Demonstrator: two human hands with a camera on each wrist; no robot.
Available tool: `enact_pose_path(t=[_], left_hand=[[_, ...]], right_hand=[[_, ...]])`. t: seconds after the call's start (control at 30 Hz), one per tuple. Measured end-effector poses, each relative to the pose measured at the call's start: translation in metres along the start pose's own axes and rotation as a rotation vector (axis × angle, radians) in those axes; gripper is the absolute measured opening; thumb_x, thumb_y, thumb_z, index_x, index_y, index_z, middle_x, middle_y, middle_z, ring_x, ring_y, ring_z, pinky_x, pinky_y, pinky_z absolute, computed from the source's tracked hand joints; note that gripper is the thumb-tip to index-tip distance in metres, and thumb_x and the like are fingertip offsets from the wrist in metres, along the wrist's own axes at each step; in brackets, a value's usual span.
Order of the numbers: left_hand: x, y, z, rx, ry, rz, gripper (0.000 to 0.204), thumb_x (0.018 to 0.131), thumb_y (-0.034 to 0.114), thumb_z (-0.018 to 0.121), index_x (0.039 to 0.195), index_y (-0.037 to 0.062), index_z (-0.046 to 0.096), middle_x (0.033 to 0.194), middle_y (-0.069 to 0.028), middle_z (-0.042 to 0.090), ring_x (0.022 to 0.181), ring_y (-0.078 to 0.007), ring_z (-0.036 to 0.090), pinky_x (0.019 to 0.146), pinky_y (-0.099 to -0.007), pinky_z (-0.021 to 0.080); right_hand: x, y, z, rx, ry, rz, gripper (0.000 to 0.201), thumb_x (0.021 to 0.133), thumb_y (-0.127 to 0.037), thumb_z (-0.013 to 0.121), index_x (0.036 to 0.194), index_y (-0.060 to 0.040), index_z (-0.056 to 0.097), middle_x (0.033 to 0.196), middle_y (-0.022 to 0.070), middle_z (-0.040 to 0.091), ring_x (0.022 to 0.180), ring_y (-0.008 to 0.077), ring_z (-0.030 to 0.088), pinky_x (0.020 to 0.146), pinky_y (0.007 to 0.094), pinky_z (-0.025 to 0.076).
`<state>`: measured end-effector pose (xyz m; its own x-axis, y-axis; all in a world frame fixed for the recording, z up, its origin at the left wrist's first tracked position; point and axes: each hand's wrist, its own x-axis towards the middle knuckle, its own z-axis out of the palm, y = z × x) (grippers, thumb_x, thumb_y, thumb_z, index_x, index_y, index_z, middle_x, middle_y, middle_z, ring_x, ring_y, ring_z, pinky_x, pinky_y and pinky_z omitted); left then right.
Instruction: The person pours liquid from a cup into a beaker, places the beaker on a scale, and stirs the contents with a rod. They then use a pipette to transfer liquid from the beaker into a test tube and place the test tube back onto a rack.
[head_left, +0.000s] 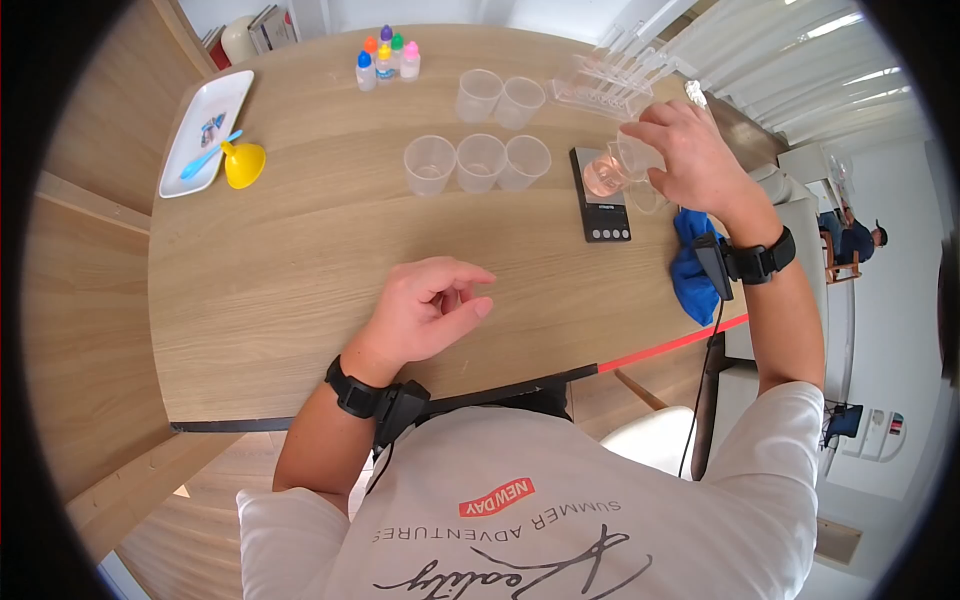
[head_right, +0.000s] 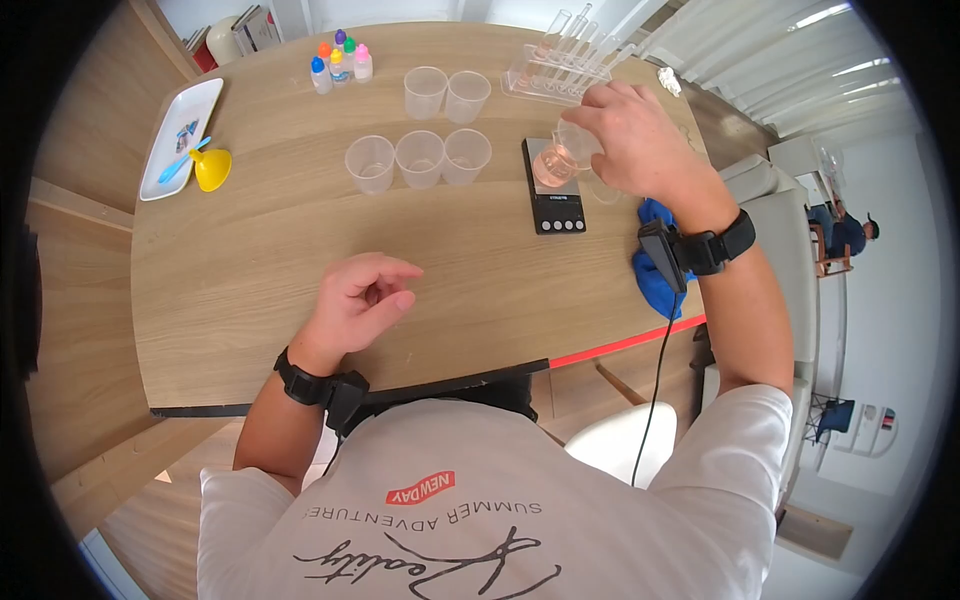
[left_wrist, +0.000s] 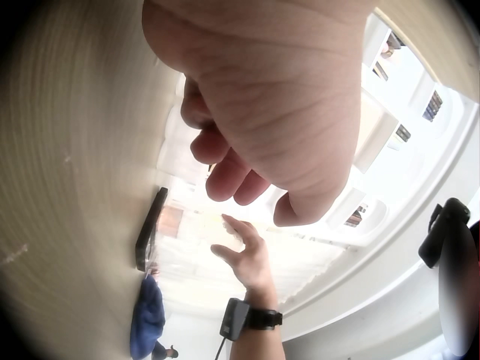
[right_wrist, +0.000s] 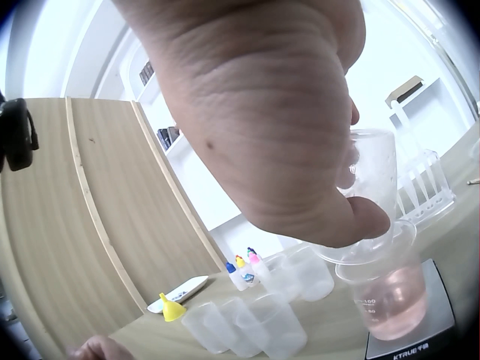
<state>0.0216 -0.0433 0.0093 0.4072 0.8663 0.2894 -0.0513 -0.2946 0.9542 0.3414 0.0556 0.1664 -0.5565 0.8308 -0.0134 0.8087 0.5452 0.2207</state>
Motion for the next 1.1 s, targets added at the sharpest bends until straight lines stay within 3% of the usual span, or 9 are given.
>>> enact_pose_path(t=[0.37,0.43,0.77,0.93,1.1], left_hand=[[-0.0011,-0.0001,-0.0018,0.003,-0.038,-0.004,0.019,0.085,0.002,0.071,0.104,0.0029,0.072,0.077,-0.0010,0.064,0.060,-0.0046,0.054,0.053,-0.0198,0.042],[-0.0006,-0.0016,0.0001,-0.006,0.001,0.004,0.019,0.083,0.007,0.076,0.102,0.0052,0.072,0.072,-0.0021,0.063,0.054,-0.0064,0.051,0.050,-0.0219,0.040],[-0.0005,0.0002,-0.0008,-0.002,-0.001,0.004,0.019,0.083,0.007,0.075,0.102,0.0052,0.072,0.072,-0.0016,0.063,0.054,-0.0066,0.050,0.050,-0.0221,0.040],[-0.0009,-0.0008,0.0000,0.000,0.005,0.010,0.018,0.083,0.006,0.075,0.101,0.0049,0.072,0.072,-0.0021,0.063,0.053,-0.0065,0.050,0.050,-0.0221,0.040],[-0.0001,0.0011,-0.0014,0.000,-0.007,0.004,0.018,0.083,0.007,0.075,0.101,0.0049,0.072,0.072,-0.0022,0.063,0.054,-0.0068,0.051,0.050,-0.0222,0.040]], right_hand=[[-0.0011,-0.0002,-0.0021,-0.025,-0.063,0.051,0.053,0.064,-0.002,0.068,0.117,-0.0079,0.069,0.102,0.0072,0.061,0.106,0.0268,0.055,0.096,0.0391,0.040],[-0.0001,-0.0021,-0.0046,0.001,-0.069,0.065,0.053,0.064,-0.003,0.069,0.117,-0.0077,0.069,0.102,0.0071,0.061,0.106,0.0265,0.055,0.096,0.0391,0.039],[-0.0036,0.0047,0.0026,0.051,-0.021,0.059,0.053,0.066,-0.003,0.068,0.119,-0.0075,0.068,0.104,0.0084,0.063,0.105,0.0280,0.057,0.096,0.0381,0.040],[-0.0036,0.0039,-0.0055,0.034,-0.102,0.085,0.054,0.066,-0.003,0.067,0.120,-0.0076,0.068,0.105,0.0084,0.064,0.106,0.0286,0.057,0.096,0.0390,0.041],[-0.0030,0.0046,-0.0019,0.034,-0.004,0.027,0.054,0.066,-0.003,0.067,0.120,-0.0077,0.068,0.106,0.0085,0.063,0.106,0.0285,0.057,0.096,0.0386,0.040]])
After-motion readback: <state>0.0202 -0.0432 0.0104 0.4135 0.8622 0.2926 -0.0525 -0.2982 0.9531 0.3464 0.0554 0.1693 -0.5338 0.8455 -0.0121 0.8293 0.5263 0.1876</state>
